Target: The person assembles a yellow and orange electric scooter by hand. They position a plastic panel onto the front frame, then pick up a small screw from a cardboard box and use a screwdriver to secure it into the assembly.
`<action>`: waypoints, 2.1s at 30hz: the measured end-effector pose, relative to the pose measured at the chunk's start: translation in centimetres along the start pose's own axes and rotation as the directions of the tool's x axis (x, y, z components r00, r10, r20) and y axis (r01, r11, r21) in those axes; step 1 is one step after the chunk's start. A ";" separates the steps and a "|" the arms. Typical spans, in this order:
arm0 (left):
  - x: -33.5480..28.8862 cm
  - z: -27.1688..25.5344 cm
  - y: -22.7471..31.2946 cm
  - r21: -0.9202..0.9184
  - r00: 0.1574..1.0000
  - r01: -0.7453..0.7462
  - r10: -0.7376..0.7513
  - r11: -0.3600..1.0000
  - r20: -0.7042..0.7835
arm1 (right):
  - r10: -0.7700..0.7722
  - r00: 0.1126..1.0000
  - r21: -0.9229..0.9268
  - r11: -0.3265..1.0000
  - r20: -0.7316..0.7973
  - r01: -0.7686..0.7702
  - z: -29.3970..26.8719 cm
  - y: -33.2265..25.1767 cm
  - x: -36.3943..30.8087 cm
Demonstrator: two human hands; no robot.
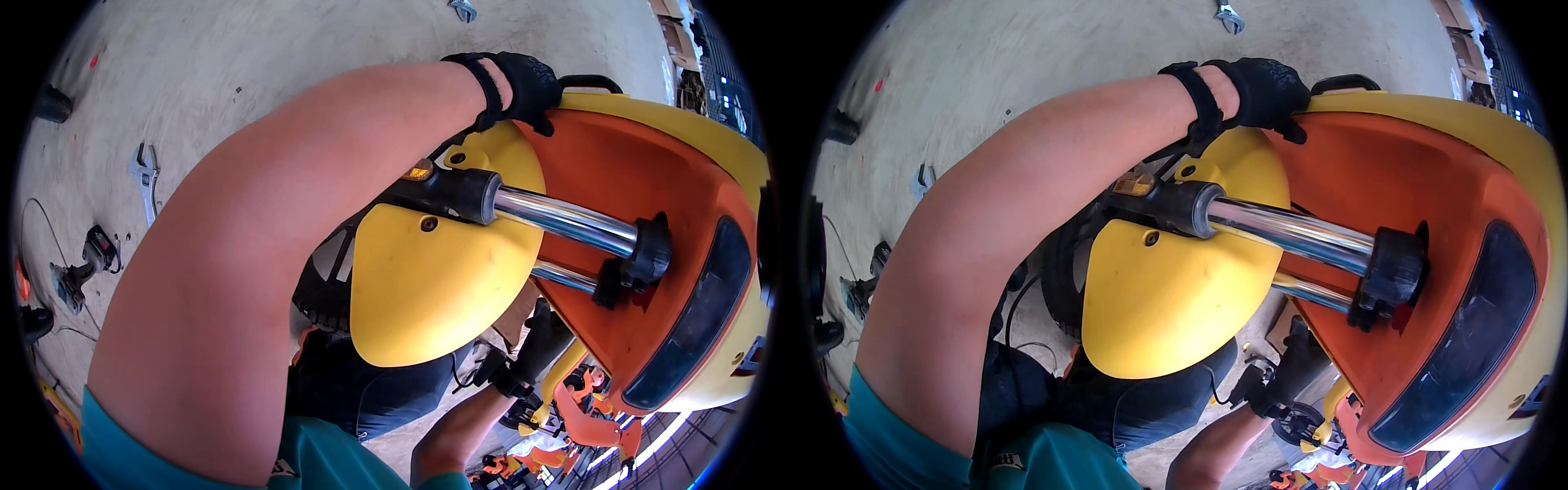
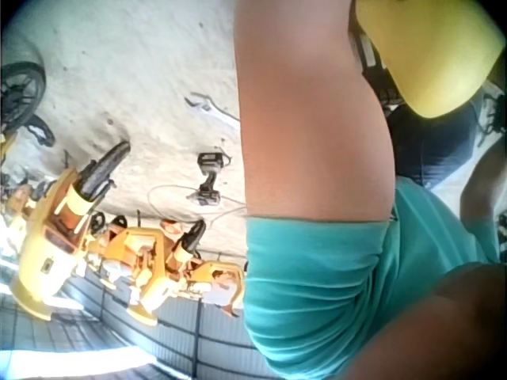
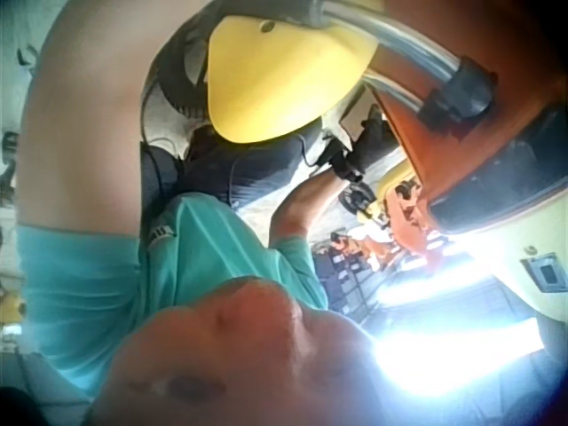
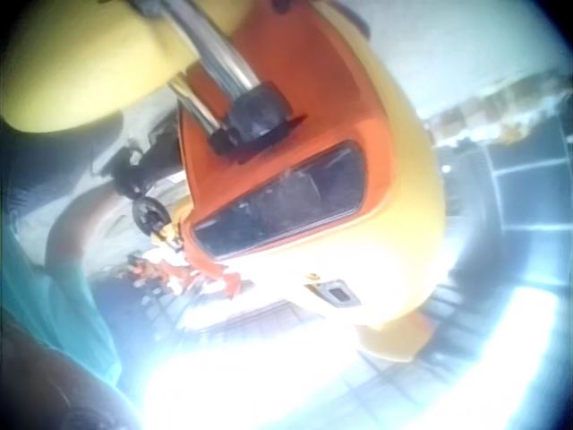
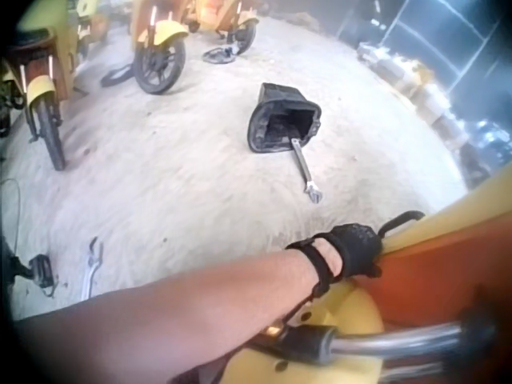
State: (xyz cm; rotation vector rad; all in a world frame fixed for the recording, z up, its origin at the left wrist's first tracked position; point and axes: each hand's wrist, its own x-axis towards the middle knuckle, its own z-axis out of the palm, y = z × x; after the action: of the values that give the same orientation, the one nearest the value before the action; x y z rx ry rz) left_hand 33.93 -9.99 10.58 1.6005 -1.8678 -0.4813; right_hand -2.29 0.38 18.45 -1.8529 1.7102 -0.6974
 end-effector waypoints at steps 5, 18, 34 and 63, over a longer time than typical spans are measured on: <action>-0.1 -0.5 0.6 -0.061 1.000 0.027 -0.027 0.998 -0.002 | -0.053 0.998 -0.005 0.999 -0.038 0.053 0.0 1.4 0.7; 0.5 1.4 0.2 -0.138 0.975 -0.045 0.013 0.989 -0.223 | -0.131 0.989 0.057 0.989 -0.068 0.135 0.4 3.0 1.4; -0.3 -0.1 1.4 -0.008 0.998 0.027 -0.027 1.000 -0.061 | -0.200 0.976 0.020 0.979 -0.090 0.203 0.3 4.4 1.8; -0.7 0.2 1.6 -0.176 0.974 0.225 -0.215 0.958 0.075 | -0.272 0.962 -0.211 0.942 -0.020 0.262 0.0 3.9 1.4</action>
State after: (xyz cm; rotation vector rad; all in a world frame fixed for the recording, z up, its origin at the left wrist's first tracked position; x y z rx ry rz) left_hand 32.62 -9.02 11.30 1.6911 -1.6381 -0.7782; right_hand -5.05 -1.32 15.89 -2.2602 1.6291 -0.6950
